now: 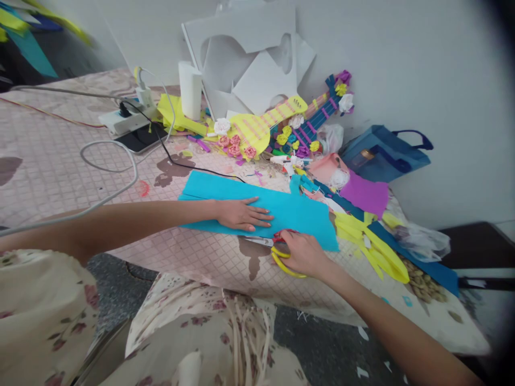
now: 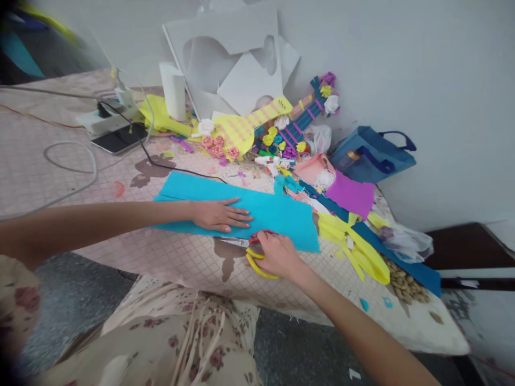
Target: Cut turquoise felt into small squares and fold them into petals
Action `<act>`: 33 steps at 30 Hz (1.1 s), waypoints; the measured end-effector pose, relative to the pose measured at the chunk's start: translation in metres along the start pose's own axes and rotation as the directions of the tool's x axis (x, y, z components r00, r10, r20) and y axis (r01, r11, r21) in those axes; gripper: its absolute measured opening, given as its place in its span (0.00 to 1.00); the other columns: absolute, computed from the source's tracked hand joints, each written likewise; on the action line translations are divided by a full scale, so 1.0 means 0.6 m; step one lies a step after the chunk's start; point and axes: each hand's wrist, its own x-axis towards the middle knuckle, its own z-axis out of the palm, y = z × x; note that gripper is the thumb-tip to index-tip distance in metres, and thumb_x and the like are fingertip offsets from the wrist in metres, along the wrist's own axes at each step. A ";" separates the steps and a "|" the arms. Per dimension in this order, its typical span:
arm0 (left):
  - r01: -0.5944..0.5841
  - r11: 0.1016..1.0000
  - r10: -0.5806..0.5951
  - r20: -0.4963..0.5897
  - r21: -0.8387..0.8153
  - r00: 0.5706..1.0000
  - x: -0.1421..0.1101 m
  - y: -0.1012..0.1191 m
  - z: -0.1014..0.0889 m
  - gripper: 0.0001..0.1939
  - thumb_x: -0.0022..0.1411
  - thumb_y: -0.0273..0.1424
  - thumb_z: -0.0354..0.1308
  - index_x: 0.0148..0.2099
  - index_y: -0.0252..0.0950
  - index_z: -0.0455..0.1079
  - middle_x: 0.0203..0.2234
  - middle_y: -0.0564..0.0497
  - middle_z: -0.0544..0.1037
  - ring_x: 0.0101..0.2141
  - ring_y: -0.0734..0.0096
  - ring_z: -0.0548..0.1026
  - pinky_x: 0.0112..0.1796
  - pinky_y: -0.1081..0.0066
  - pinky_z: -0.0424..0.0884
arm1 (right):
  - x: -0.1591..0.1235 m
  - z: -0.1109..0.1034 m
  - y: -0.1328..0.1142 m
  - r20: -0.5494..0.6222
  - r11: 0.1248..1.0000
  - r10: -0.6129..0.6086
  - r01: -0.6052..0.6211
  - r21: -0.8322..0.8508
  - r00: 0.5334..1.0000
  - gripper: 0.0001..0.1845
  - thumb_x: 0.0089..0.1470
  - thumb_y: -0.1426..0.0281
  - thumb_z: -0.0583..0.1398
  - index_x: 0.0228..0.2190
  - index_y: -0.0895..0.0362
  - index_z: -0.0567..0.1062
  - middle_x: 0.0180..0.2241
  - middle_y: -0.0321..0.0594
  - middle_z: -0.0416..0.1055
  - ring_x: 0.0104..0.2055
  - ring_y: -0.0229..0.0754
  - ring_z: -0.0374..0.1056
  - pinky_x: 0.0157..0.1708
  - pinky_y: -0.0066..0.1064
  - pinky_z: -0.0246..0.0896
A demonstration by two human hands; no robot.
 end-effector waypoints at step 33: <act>0.098 0.993 -0.098 -0.009 0.059 0.995 -0.108 -0.005 -0.041 0.26 0.67 0.40 0.41 0.66 0.47 0.47 0.65 0.55 0.48 0.64 0.65 0.43 0.60 0.58 0.23 | 0.011 -0.003 -0.021 0.022 1.000 0.010 -0.009 -0.027 1.000 0.19 0.53 0.55 0.55 0.41 0.56 0.66 0.38 0.44 0.75 0.42 0.49 0.70 0.37 0.33 0.57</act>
